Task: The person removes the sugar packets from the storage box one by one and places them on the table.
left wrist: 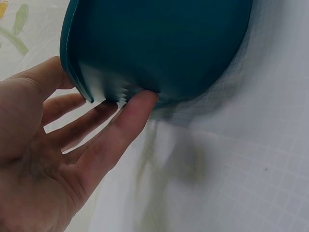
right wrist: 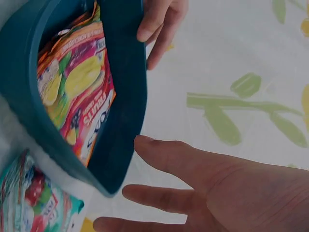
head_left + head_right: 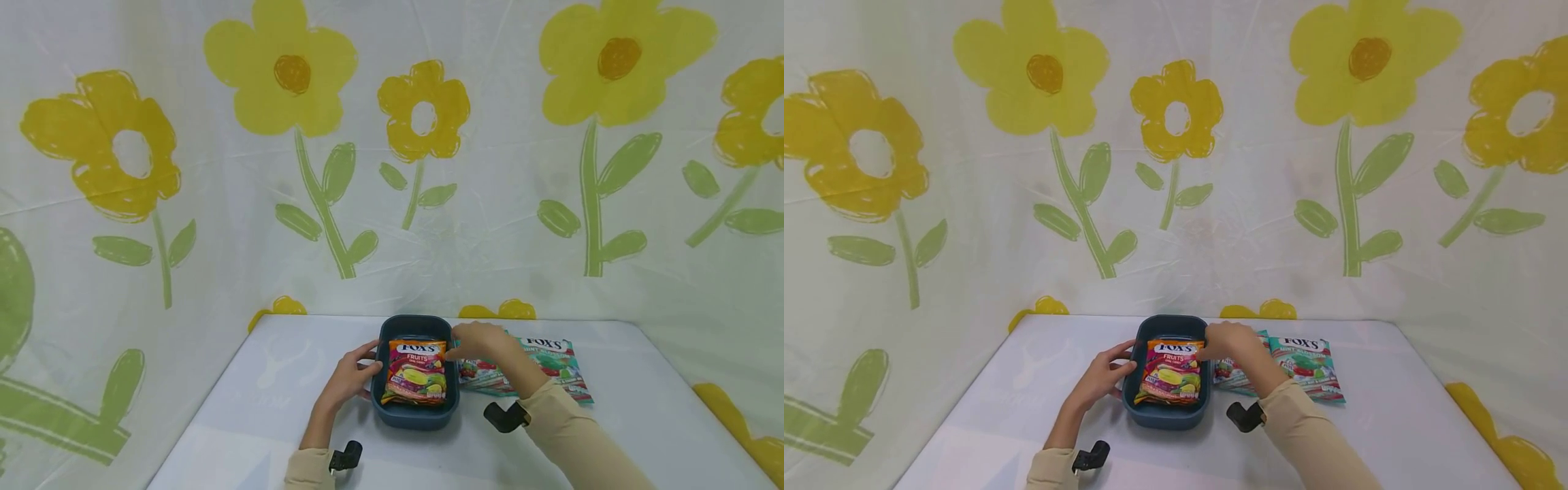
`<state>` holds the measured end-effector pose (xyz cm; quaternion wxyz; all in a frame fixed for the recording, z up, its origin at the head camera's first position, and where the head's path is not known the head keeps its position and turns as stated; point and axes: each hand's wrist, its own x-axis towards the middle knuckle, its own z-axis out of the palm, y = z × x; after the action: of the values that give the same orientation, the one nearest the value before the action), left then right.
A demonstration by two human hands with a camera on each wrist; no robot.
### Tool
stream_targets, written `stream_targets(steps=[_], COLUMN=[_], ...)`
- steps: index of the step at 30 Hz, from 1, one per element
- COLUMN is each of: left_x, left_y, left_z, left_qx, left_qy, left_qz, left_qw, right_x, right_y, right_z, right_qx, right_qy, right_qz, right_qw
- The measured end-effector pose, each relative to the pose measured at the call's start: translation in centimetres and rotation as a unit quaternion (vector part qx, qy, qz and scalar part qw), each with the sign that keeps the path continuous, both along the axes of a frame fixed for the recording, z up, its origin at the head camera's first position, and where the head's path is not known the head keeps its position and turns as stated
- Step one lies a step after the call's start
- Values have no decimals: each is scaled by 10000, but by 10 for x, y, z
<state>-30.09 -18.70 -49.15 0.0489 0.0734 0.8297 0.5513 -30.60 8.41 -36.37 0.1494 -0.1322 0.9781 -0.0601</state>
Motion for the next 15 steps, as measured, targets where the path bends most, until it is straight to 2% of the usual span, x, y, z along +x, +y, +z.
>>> stream_targets(steps=[7, 15], left_x=[1, 2], left_y=[1, 1], left_z=[1, 2], left_qx=[-17, 7], left_qy=[-29, -10], left_qz=[20, 7], left_qw=[10000, 10000], right_x=[0, -3], right_y=[-18, -39], right_z=[-6, -17], right_qx=[-66, -539], right_qy=[124, 385], right_qz=[71, -132], right_qw=[9999, 9977])
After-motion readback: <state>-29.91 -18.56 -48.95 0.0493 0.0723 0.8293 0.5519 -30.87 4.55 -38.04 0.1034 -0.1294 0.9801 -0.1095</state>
